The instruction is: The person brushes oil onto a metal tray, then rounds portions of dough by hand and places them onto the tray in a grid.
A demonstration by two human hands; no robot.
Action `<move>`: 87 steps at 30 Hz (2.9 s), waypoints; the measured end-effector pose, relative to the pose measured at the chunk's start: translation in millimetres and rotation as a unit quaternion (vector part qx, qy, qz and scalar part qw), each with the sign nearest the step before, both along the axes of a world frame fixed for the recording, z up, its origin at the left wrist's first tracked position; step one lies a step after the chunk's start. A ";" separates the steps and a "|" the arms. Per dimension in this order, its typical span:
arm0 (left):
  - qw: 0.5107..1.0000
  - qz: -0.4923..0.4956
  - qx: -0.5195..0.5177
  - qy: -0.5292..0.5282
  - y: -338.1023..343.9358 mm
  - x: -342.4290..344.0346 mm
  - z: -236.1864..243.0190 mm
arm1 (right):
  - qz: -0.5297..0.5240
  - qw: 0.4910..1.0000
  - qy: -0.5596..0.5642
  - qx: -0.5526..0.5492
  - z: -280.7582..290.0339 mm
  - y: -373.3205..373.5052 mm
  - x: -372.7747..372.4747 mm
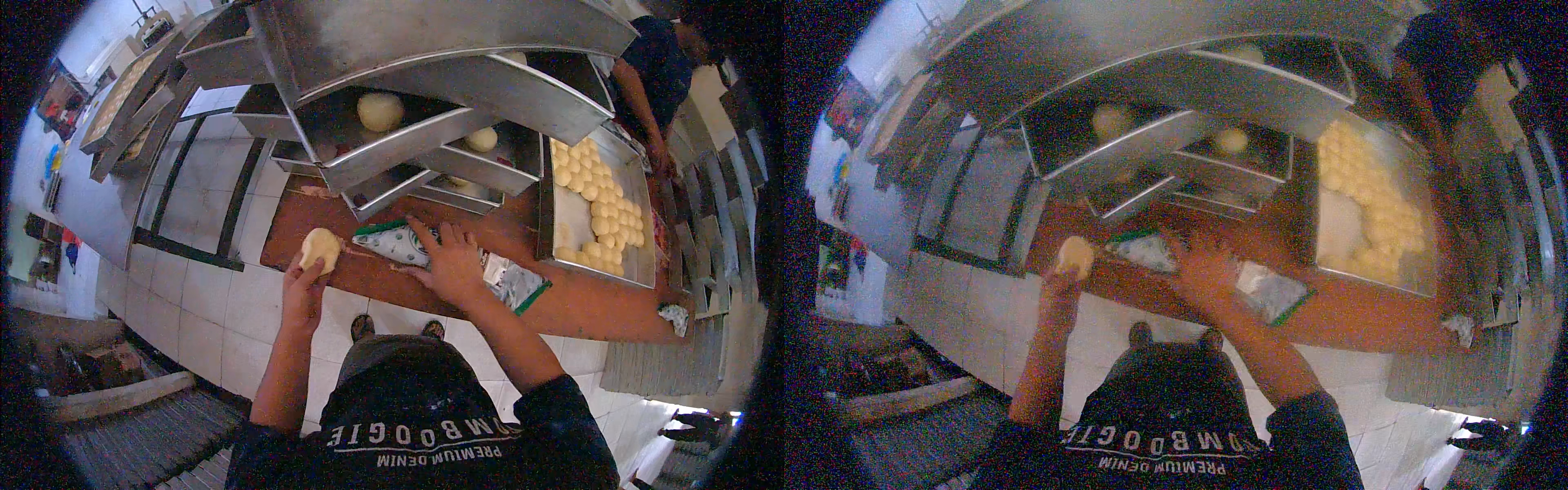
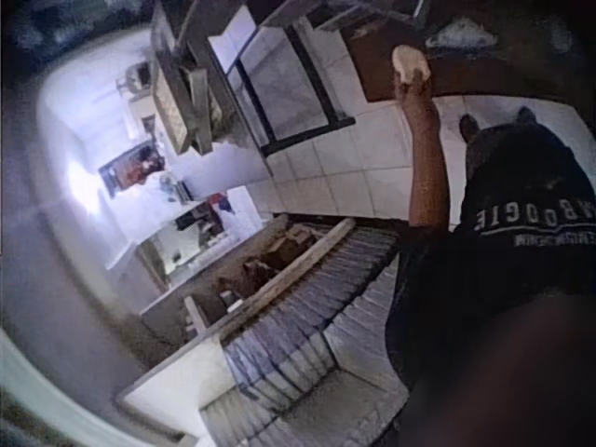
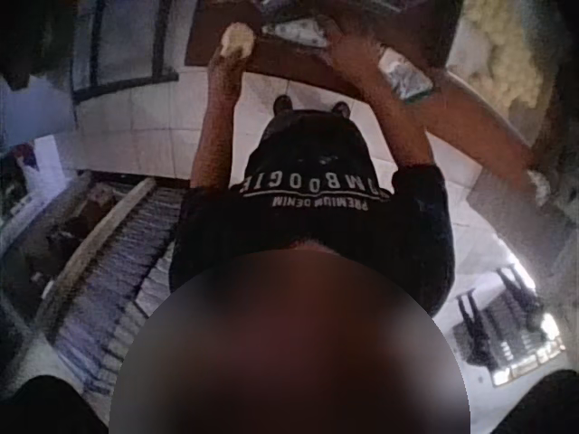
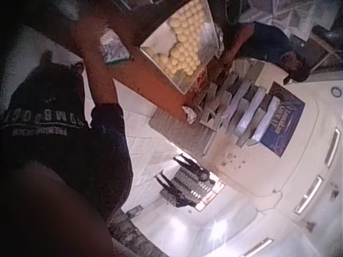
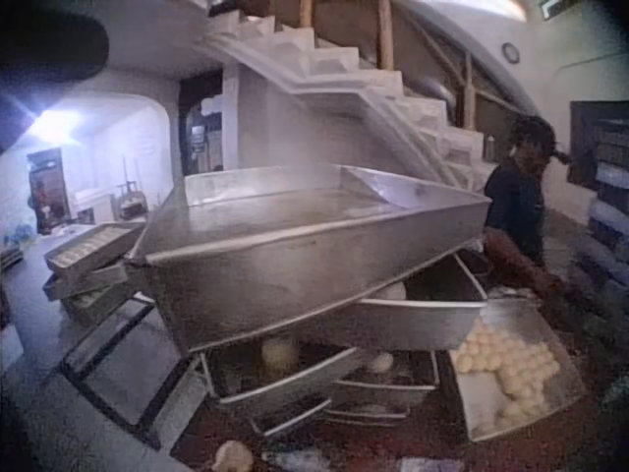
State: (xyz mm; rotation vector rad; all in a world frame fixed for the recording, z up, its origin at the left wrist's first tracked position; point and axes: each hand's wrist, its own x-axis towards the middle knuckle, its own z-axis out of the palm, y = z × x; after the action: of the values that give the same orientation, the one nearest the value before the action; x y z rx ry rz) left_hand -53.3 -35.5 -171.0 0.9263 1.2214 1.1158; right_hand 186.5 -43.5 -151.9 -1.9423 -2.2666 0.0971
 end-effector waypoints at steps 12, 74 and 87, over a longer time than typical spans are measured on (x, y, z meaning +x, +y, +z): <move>0.997 -0.068 0.031 -0.025 5.4 37.8 -9.4 | 0.045 0.993 0.088 -0.065 -8.7 5.4 19.9; 0.896 -0.256 0.130 0.338 -18.9 93.0 87.6 | 0.081 0.929 0.313 0.182 84.5 -57.6 11.5; 0.867 -0.313 0.227 0.314 -18.5 93.2 81.3 | 0.033 0.908 0.397 0.132 68.1 -55.4 15.3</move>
State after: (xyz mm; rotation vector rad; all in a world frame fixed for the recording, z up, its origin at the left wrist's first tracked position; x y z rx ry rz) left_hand 39.9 -54.1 -89.7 1.9984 1.0231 0.5705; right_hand 201.8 -98.9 -83.8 -1.3322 -1.6820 0.4672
